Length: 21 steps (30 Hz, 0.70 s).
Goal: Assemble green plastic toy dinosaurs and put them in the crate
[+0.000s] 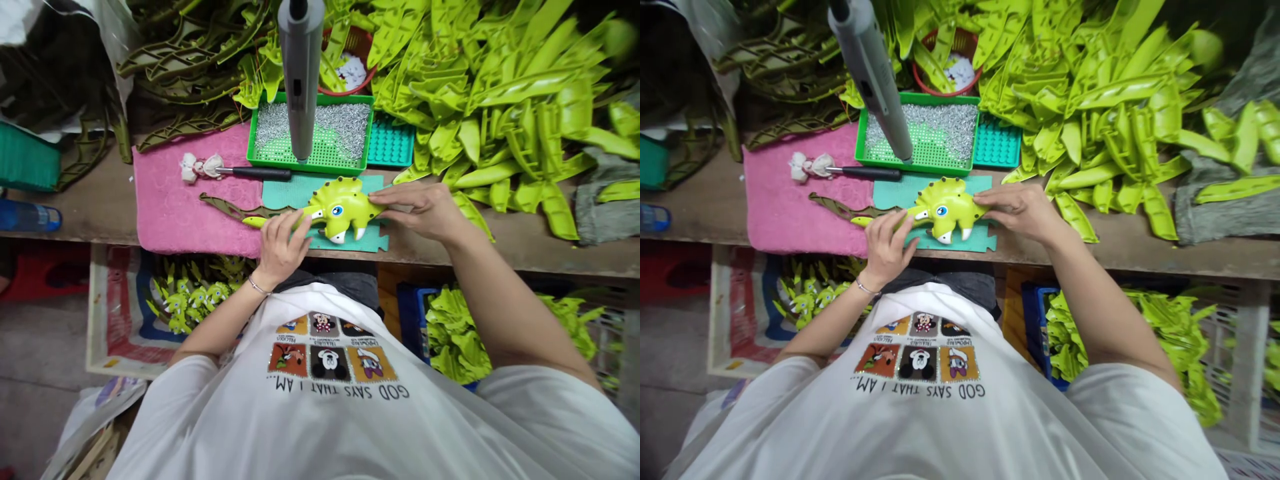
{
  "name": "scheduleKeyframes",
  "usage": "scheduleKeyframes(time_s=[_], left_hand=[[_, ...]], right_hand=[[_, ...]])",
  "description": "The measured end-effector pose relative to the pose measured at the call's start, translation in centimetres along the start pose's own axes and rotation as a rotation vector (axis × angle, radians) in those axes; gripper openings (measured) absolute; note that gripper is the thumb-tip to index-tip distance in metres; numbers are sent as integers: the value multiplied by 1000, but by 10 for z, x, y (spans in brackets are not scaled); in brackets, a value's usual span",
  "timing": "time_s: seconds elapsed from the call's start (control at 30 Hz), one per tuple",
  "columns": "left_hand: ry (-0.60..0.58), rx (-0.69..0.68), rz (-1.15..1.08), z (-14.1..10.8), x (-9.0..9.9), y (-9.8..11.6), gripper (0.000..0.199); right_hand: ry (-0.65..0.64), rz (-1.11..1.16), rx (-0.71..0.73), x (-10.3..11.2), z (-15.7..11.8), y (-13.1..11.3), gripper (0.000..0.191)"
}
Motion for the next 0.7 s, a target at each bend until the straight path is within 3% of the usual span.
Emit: scheduleKeyframes(time_s=[0.13,0.27,0.5,0.63,0.7], left_hand=[[-89,60,-23,20,-7,-9,47],[-166,49,-90,21,-13,-13,43],[-205,95,-139,23,-12,-13,41],[-207,97,-121,25,-12,-13,39],[-206,73,-104,24,-14,-14,39]], right_hand=[[-8,24,5,0,1,3,19],[3,48,41,0,1,5,20],[-3,90,-109,-2,-1,4,24],[94,321,-372,-12,-5,10,47],[109,486,-527,-23,-7,17,47]])
Point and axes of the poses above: each hand's wrist, its own z-axis towards the middle knuckle, its own x-axis out of the back of the hand, y = z × x, the point moved 3 cm from there along z, towards the middle knuckle, and after that the axes turned 6 degrees about z, right-handed, at the moved point
